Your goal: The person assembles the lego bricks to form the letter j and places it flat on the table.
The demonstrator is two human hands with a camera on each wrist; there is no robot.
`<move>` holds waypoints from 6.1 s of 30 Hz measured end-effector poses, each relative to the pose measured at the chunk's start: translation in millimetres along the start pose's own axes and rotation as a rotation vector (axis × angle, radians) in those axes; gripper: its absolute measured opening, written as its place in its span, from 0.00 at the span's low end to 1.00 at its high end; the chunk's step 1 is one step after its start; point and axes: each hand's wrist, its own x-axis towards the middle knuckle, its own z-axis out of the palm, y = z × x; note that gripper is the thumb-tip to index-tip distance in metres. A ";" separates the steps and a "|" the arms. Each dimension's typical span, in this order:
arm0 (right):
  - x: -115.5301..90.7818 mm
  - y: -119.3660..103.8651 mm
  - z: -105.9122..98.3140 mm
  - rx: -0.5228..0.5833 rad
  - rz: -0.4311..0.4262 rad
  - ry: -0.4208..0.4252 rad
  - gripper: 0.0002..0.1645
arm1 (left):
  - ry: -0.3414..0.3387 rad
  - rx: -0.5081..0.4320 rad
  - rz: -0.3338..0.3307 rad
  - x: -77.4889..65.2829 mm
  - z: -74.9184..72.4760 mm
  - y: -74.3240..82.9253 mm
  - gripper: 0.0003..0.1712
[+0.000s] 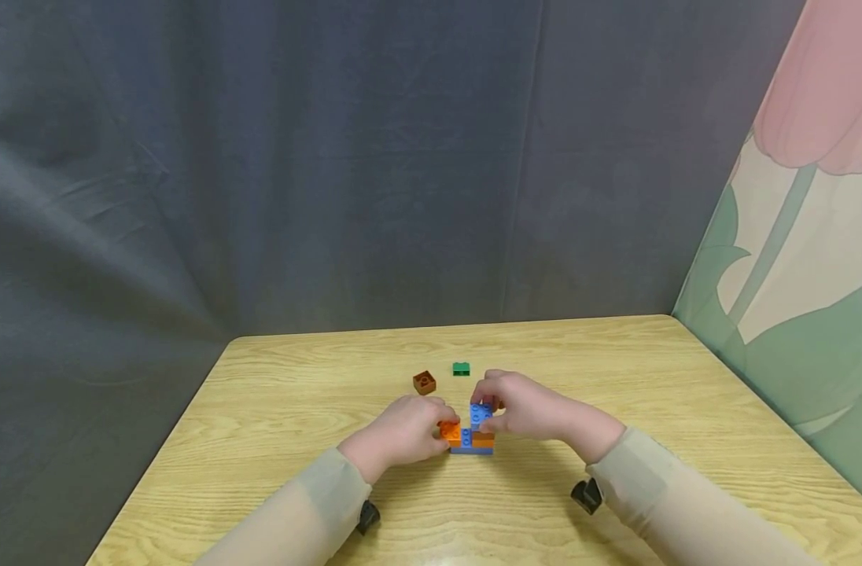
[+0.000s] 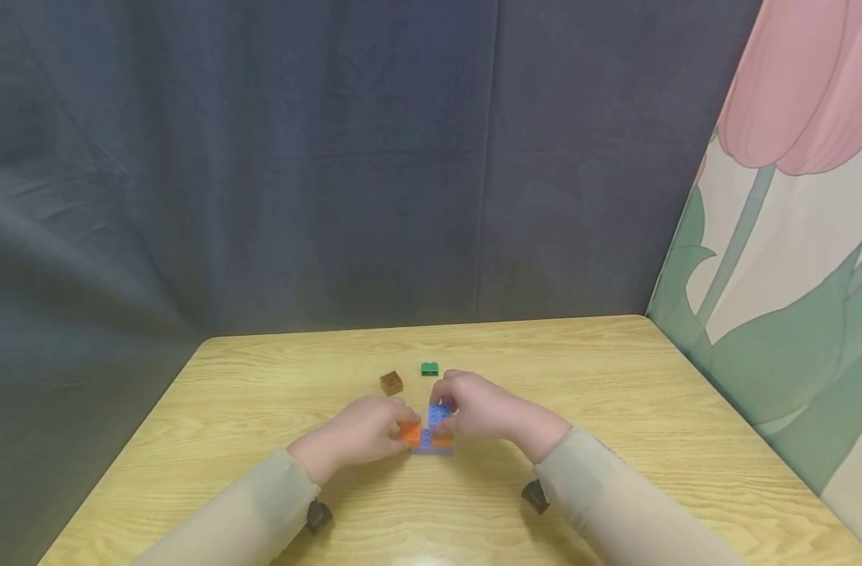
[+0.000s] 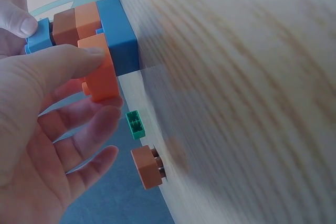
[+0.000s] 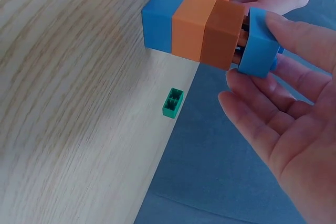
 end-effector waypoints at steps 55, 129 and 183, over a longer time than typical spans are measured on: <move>-4.2 -1.1 10.1 -0.017 0.094 0.012 0.19 | -0.003 -0.036 0.020 0.8 7.6 -6.4 0.18; -16.0 13.3 36.1 0.091 0.105 0.207 0.24 | 0.178 -0.072 -0.291 42.5 9.0 -62.1 0.14; -16.6 16.8 36.9 0.115 0.067 0.205 0.16 | 0.059 -0.262 0.022 19.9 -33.3 20.7 0.24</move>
